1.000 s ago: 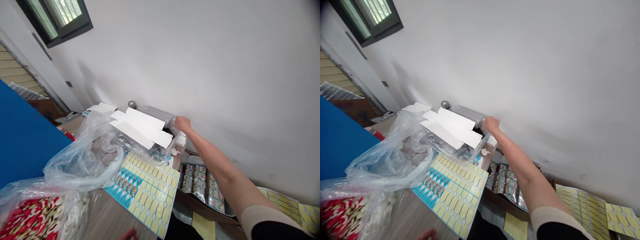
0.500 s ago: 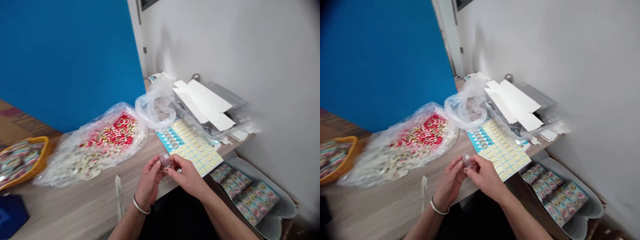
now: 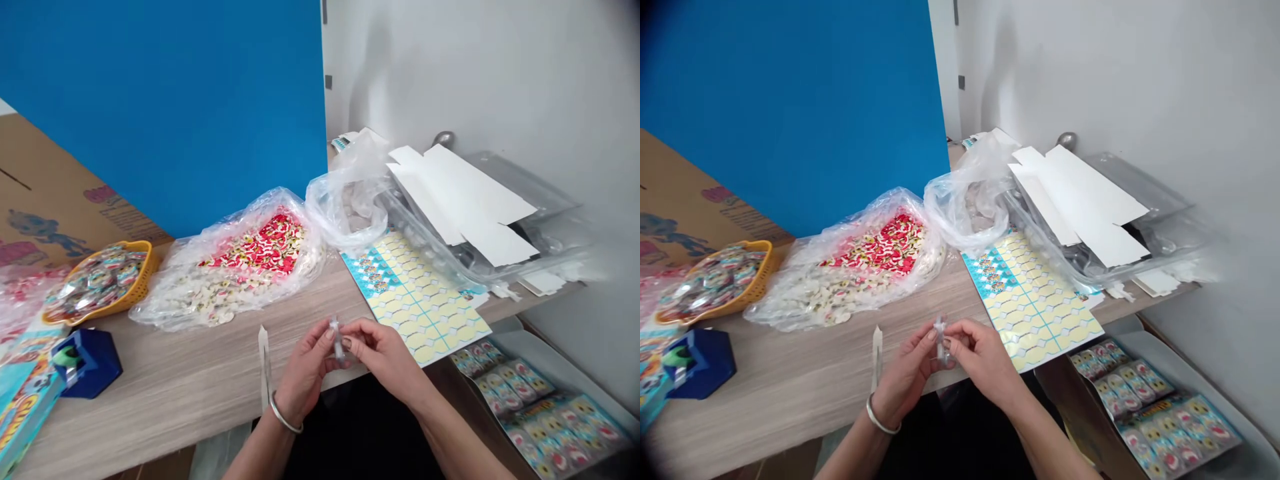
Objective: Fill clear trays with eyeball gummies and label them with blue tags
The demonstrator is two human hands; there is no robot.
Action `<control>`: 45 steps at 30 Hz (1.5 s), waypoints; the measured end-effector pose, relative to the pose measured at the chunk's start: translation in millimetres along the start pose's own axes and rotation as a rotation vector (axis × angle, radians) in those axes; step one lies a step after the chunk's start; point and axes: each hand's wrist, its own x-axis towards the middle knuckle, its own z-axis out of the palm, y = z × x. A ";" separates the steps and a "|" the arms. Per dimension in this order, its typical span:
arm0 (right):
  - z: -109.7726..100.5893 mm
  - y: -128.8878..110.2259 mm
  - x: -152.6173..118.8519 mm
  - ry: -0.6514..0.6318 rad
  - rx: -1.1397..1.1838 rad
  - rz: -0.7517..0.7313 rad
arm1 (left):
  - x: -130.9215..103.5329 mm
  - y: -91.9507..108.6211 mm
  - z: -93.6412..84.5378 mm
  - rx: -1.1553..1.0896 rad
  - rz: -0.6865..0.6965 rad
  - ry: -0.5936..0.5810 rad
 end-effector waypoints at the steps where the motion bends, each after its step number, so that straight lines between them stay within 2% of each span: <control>1: -2.3 0.6 0.4 0.002 0.052 0.028 | -0.3 -0.7 0.1 0.014 -0.013 -0.041; 4: -6.1 2.1 1.6 -0.003 0.156 0.093 | -1.5 -2.2 2.6 0.047 -0.016 -0.143; 7: -7.5 4.8 2.8 0.002 0.205 0.109 | -1.4 -1.3 4.8 0.111 0.008 -0.179; 15: -7.2 19.4 5.6 0.023 0.284 0.089 | 5.2 1.9 9.4 0.097 -0.052 -0.131; 18: -6.7 26.7 10.5 0.094 0.280 0.142 | 9.6 0.0 4.8 0.079 -0.072 -0.070; 20: -9.8 30.0 20.1 0.178 0.173 0.145 | 12.9 -0.6 -2.4 0.079 -0.086 0.030; 23: -20.1 28.8 46.8 0.291 -0.263 -0.024 | 16.5 -0.2 -14.3 0.119 -0.078 0.190; 26: -30.0 22.8 76.7 0.339 -0.715 -0.132 | 17.5 -0.3 -21.2 0.147 -0.047 0.248; 28: -31.9 20.2 86.8 0.340 -0.811 -0.121 | 17.5 -1.0 -22.6 0.156 -0.026 0.279; 30: -29.0 20.3 84.3 0.266 -0.706 -0.113 | 17.8 -1.6 -22.4 0.156 -0.014 0.290; 33: -19.5 23.9 63.8 -0.005 -0.348 -0.051 | 18.8 -0.9 -19.3 0.147 -0.011 0.235; 35: -14.1 26.4 49.7 -0.105 -0.150 0.002 | 19.6 0.4 -15.3 0.132 -0.023 0.179; 40: -14.3 30.3 38.8 -0.083 0.046 0.045 | 21.2 3.0 -5.7 0.055 -0.094 0.059; 45: -19.6 35.2 38.6 -0.045 0.112 0.065 | 21.9 4.3 -9.6 0.017 -0.093 0.005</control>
